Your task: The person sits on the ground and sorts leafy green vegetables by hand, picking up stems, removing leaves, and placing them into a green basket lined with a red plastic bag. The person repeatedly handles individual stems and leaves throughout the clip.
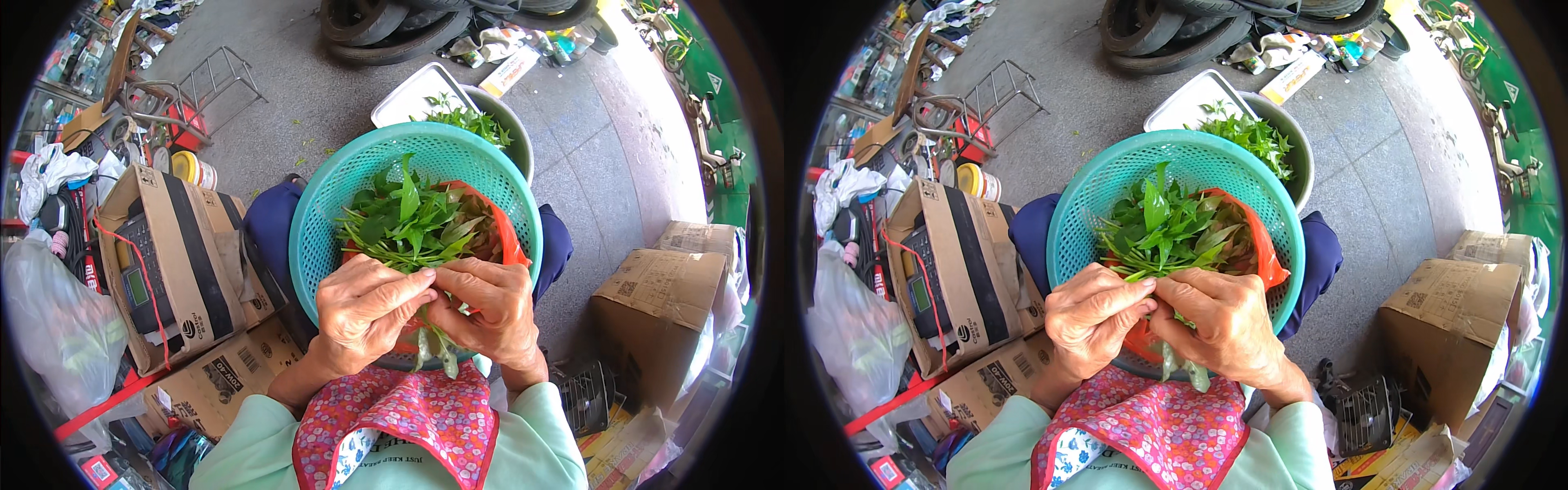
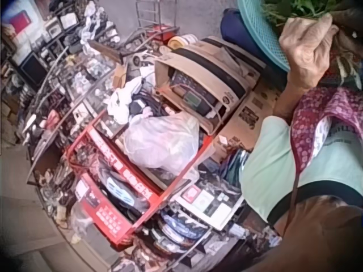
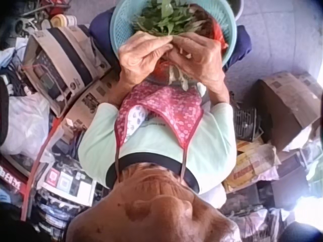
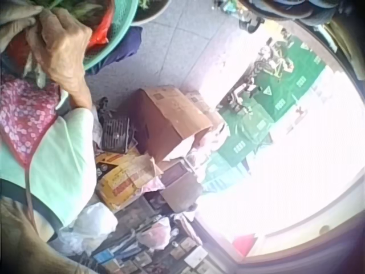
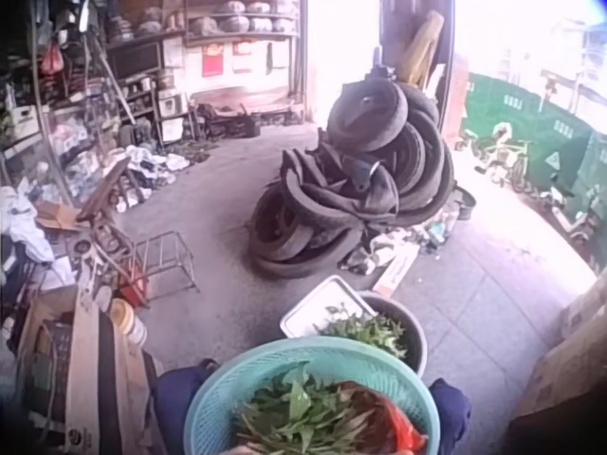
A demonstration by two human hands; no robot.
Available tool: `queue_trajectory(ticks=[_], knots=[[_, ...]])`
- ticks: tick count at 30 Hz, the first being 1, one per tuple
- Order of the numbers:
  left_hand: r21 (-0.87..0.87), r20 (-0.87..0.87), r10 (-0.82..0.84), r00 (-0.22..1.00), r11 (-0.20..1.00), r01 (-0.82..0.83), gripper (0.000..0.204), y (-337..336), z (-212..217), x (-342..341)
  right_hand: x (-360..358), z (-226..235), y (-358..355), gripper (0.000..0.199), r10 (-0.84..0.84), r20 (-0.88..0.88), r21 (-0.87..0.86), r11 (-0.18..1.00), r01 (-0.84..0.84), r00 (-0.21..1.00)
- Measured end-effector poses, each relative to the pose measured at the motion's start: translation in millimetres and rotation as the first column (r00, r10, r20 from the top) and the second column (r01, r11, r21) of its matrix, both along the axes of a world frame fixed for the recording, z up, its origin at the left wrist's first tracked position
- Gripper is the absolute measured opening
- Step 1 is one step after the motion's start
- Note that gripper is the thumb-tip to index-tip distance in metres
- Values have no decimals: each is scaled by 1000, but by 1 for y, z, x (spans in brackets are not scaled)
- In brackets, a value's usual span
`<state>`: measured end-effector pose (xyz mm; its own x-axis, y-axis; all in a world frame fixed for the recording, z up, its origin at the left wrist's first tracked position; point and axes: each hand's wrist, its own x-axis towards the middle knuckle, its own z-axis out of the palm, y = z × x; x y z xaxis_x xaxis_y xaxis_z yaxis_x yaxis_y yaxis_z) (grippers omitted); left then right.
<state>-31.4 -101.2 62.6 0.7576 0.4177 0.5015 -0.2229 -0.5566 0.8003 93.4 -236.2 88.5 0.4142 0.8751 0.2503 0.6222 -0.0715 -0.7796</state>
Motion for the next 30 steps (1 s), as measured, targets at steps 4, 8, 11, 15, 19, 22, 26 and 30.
queue_trajectory(ticks=[4, 8, 11, 15, 19, 22, 26, 30], knots=[[-208, -61, 25, 998, 977, -37, 23, -3, -3, 1, -2, -5, 7, 24, -49, 49, 66, 997, 45, 998], [-517, -149, 68, 986, 845, -136, 12, -11, -7, 4, -7, -21, 11, 21, -135, 22, 122, 984, 131, 991], [-643, -184, 17, 983, 754, -134, 11, -9, -9, 5, -6, -27, 14, 17, -178, -103, 163, 968, 193, 979], [-725, -179, 16, 984, 674, -142, 10, -7, -20, 7, -3, -27, 12, 16, -329, -177, 184, 915, 360, 927], [-764, -185, 80, 980, 615, -194, 10, -2, -28, 5, 25, -12, -12, 13, -511, -528, 359, 590, 723, 679], [-730, -226, 120, 967, 636, -249, 10, 2, -33, 4, 56, 2, -32, 19, -472, -691, 482, 264, 836, 548], [-717, -232, 90, 968, 657, -233, 11, 1, -32, 9, 39, 29, -45, 19, -489, -698, 287, 478, 830, 523], [-639, -292, 132, 947, 710, -295, 10, -5, -22, 11, 3, 13, -14, 17, -444, -484, -145, 890, 432, 754]])
